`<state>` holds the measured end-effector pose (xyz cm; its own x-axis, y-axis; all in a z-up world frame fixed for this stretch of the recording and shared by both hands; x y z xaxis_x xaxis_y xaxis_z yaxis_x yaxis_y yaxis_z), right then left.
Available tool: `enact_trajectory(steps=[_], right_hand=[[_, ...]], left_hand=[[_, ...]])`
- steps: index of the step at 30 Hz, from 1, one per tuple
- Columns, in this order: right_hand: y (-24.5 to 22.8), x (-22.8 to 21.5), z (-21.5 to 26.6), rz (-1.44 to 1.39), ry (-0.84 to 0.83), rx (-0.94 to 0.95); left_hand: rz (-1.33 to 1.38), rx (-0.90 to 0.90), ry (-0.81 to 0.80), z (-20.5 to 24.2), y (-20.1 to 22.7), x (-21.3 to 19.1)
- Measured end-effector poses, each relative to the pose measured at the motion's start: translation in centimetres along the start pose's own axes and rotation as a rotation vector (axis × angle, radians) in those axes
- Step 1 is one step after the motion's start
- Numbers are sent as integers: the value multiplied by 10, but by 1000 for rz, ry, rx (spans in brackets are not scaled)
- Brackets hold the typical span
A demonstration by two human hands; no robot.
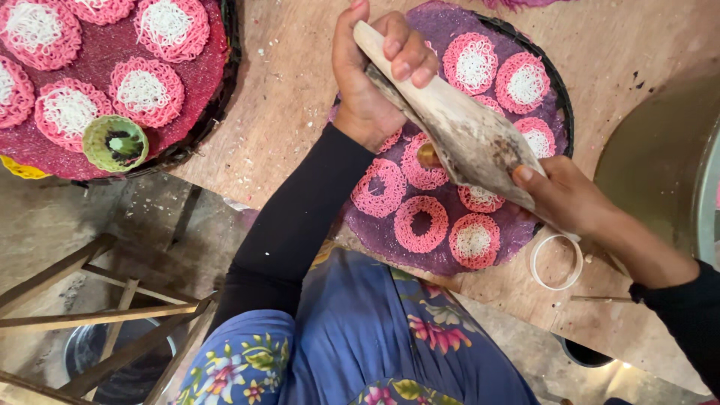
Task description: The person shapes pink and white dough into decorative snacks on circular trays using various wooden molds and hand tools.
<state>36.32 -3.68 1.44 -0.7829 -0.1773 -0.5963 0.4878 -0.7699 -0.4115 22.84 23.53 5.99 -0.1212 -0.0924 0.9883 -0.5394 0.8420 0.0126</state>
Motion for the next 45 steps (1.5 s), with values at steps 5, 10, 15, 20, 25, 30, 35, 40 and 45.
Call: enact_trajectory(steps=[5, 10, 15, 20, 25, 30, 35, 40, 45], right_hand=[[-2, -12, 5, 10, 18, 45], [-32, -21, 1, 214, 161, -131], [-76, 0, 8, -72, -3, -418], [-93, 25, 18, -134, -186, -405], [-86, 39, 1, 27, -168, -203], [-100, 33, -3, 145, -49, -294], [-105, 37, 5, 137, -69, -252], [-107, 26, 7, 174, -23, -152], [-131, 33, 8, 106, 61, -474]], left_hand=[[85, 29, 46, 3, -4, -8], [-19, 71, -115, -1, 10, 15], [-155, 171, -155, 23, 45, 54], [-86, 191, 54, 67, 60, 56], [-45, 224, 148, 86, 65, 30], [-33, 288, 88, 94, 77, 17], [-21, 340, 182, 101, 82, 3], [65, 333, 217, 95, 74, -3], [-121, 311, 19, 91, 85, 43]])
Point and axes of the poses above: each hand's wrist, its own z-axis away from the middle knuckle, its own x-axis out of the palm, y = z × x, the point moved 9 cm from there along -z, towards the middle knuckle, and after that the axes turned 9 degrees about z, right-handed, at the moved point
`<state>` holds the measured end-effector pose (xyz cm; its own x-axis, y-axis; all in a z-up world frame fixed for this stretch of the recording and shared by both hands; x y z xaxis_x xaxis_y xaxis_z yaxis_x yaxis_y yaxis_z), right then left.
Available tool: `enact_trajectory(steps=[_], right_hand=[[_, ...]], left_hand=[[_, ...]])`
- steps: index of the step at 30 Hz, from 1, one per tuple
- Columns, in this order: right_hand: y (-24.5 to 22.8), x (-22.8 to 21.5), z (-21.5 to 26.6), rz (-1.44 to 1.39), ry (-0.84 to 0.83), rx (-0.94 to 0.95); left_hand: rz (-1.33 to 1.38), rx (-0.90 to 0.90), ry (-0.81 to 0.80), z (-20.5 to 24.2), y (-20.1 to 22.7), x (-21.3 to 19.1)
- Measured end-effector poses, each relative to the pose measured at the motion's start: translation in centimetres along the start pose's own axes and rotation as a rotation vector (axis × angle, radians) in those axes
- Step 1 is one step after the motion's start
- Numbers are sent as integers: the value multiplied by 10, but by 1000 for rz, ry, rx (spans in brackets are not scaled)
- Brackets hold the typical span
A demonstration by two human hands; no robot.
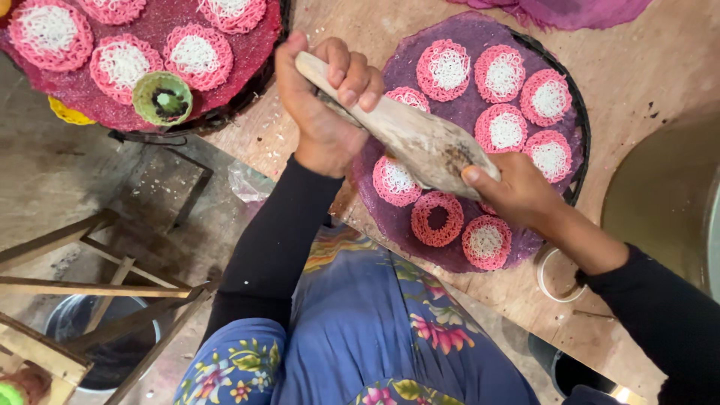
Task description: The person shapes pink and white dough into decorative snacks on circular trays using various wooden molds and hand tools.
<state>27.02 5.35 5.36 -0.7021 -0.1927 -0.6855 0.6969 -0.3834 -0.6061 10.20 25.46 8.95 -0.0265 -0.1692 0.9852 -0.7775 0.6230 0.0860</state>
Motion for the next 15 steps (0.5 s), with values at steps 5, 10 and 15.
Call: enact_trajectory(steps=[5, 10, 15], right_hand=[[31, 0, 31, -116, -90, 54], [92, 3, 85, -59, -144, 331], [116, 17, 107, 15, -137, 466]], left_hand=[[-21, -4, 57, 22, -10, 29], [104, -89, 229, 37, -66, 12], [146, -200, 355, 46, -103, -22]])
Point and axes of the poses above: each hand's wrist, its own z-axis away from the middle knuckle, its own x-axis out of the palm, y = z × x, the point moved 9 cm from there along -z, towards the middle knuckle, and after that the axes turned 9 degrees about z, right-handed, at the moved point
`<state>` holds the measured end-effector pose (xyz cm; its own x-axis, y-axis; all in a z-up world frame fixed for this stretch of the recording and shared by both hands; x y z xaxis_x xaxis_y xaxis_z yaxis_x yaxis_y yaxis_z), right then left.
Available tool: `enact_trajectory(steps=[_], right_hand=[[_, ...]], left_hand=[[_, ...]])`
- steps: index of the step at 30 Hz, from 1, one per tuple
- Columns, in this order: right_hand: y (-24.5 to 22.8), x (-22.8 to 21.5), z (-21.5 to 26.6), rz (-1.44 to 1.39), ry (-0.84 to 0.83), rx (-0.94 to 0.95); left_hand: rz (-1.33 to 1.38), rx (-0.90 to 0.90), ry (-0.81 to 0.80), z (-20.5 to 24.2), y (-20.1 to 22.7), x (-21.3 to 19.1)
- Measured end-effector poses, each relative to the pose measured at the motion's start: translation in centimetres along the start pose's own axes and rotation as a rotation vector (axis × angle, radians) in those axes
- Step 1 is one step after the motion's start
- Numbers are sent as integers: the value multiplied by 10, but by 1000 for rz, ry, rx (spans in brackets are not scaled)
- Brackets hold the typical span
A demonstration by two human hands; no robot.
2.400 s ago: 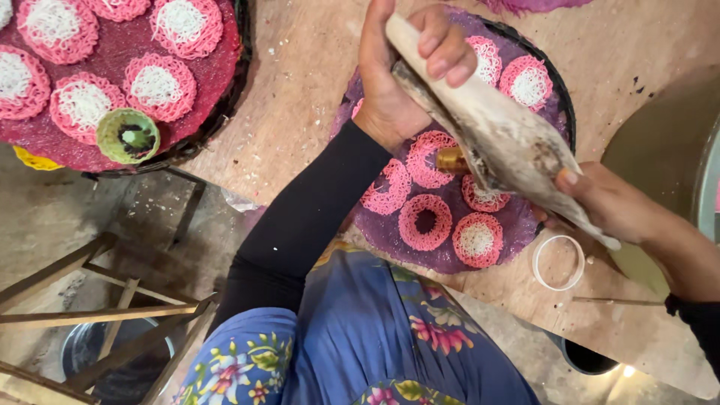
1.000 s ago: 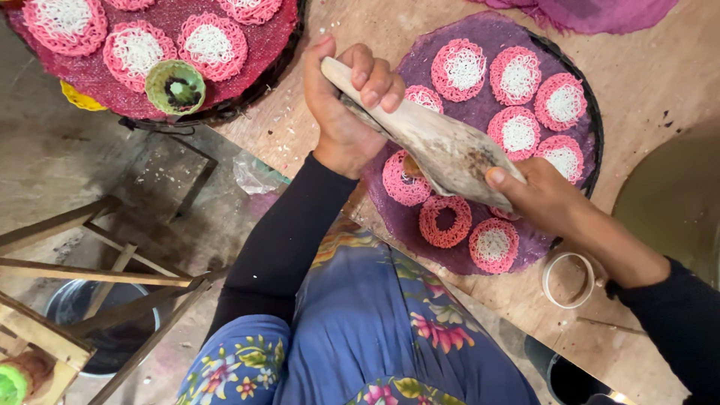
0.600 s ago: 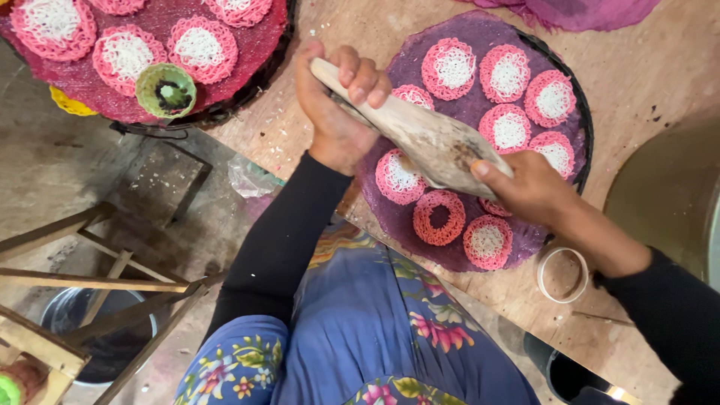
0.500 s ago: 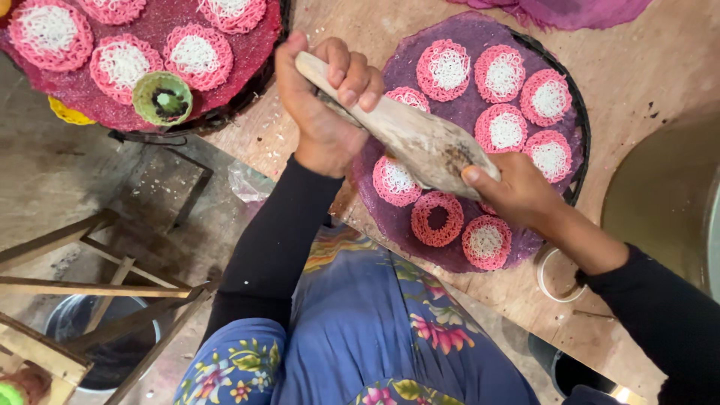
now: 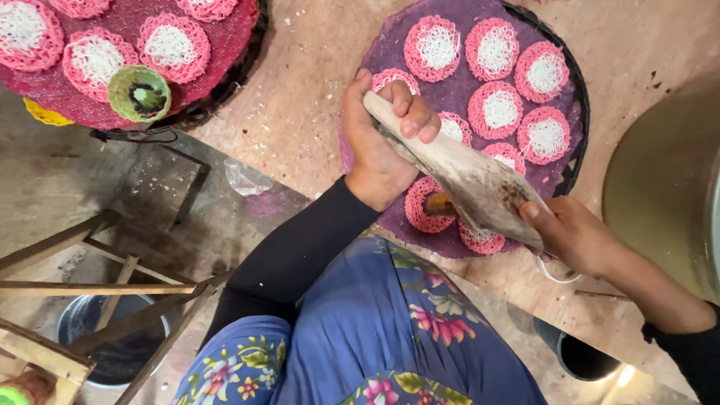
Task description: The person shapes pink and white dough into decorative snacks on circular trays using various wooden molds and hand tools.
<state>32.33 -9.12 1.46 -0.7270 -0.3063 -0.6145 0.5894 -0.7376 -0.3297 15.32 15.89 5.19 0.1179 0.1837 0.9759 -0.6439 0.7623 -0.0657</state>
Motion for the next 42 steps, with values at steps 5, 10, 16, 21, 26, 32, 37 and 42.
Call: enact_trajectory(steps=[5, 10, 16, 21, 26, 32, 37, 42], right_hand=[[-8, 1, 2, 6, 71, -9], [-22, 16, 7, -98, 55, -98], [-17, 8, 17, 15, 80, -32], [-8, 0, 15, 91, 170, -11], [-5, 6, 14, 23, 265, -206], [35, 26, 23, -207, 251, -204], [41, 37, 25, -226, 331, -325], [37, 38, 25, -252, 366, -352]], left_hand=[[-17, 28, -73, -9, -1, -3], [-57, 58, -41, -7, 7, -9], [-21, 52, 41, -5, -5, -18], [-38, 63, -42, -13, -11, -3], [-160, -9, -204, 2, -11, 21], [-1042, -110, -354, -2, -50, -2], [-2164, -187, -531, 27, -68, -72], [-2157, -282, -461, 32, -71, -86]])
Point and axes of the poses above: each hand's wrist, its own z-axis away from the middle knuckle, its own x-axis out of the palm, y = z × x, the point moved 9 cm from there along -z, towards the middle knuckle, and after that the axes turned 9 degrees about z, right-handed, at the moved point
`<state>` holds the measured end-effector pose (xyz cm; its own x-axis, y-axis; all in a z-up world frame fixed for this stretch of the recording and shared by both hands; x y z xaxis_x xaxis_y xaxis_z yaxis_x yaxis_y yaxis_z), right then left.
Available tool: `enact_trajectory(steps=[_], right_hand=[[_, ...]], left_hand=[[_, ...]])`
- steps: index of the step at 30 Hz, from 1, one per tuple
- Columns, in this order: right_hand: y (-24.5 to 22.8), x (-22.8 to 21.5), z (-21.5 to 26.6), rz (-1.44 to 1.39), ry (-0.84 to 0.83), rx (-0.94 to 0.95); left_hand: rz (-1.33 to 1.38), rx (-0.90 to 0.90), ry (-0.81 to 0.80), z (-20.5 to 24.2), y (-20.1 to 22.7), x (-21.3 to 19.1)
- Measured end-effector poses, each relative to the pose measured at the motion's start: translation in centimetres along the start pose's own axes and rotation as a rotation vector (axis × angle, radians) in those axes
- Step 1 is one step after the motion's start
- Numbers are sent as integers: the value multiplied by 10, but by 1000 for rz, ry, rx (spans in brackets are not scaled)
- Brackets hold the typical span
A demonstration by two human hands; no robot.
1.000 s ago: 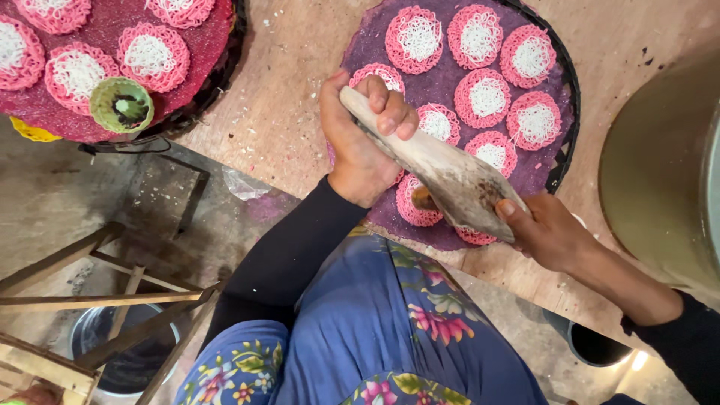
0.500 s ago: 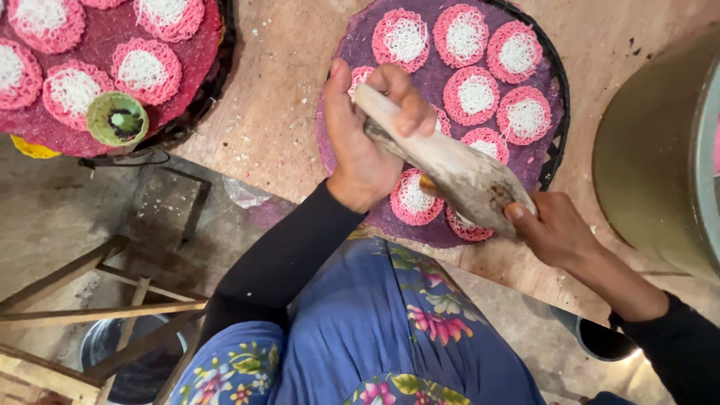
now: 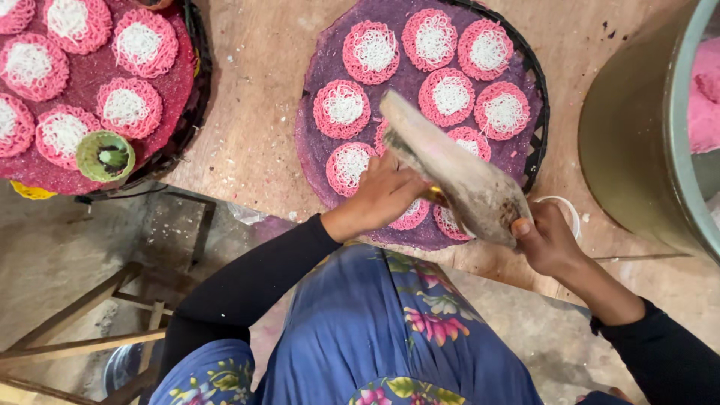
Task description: The person shapes pink and white dough into decorative snacks on circular trays using various wooden molds and hand tools.
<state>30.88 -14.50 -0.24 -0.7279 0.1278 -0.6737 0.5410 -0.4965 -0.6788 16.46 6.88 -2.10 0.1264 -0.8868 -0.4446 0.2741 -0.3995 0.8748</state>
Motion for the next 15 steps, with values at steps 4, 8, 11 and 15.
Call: enact_trajectory(steps=[4, 8, 11, 15], right_hand=[[9, -14, 0, -138, 98, 73], [14, -35, 1, -150, 195, 78], [2, -58, -6, -152, 275, -2], [-10, -95, -27, -426, 456, 6]], left_hand=[[-31, -23, 6, 17, 11, -10], [-576, 274, 266, 44, 45, -33], [-987, 312, 409, 58, 56, -48], [-601, 308, 677, 84, 57, -120]])
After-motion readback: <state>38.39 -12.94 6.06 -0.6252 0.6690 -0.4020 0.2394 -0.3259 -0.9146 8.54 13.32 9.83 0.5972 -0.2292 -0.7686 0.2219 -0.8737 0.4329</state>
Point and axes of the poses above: each hand's wrist, its own z-axis away from the middle knuckle, its own x-axis out of the palm, y = z × x, the point moved 9 cm from there along -z, towards the middle knuckle, and after that the axes turned 9 degrees about z, right-handed, at the moved point
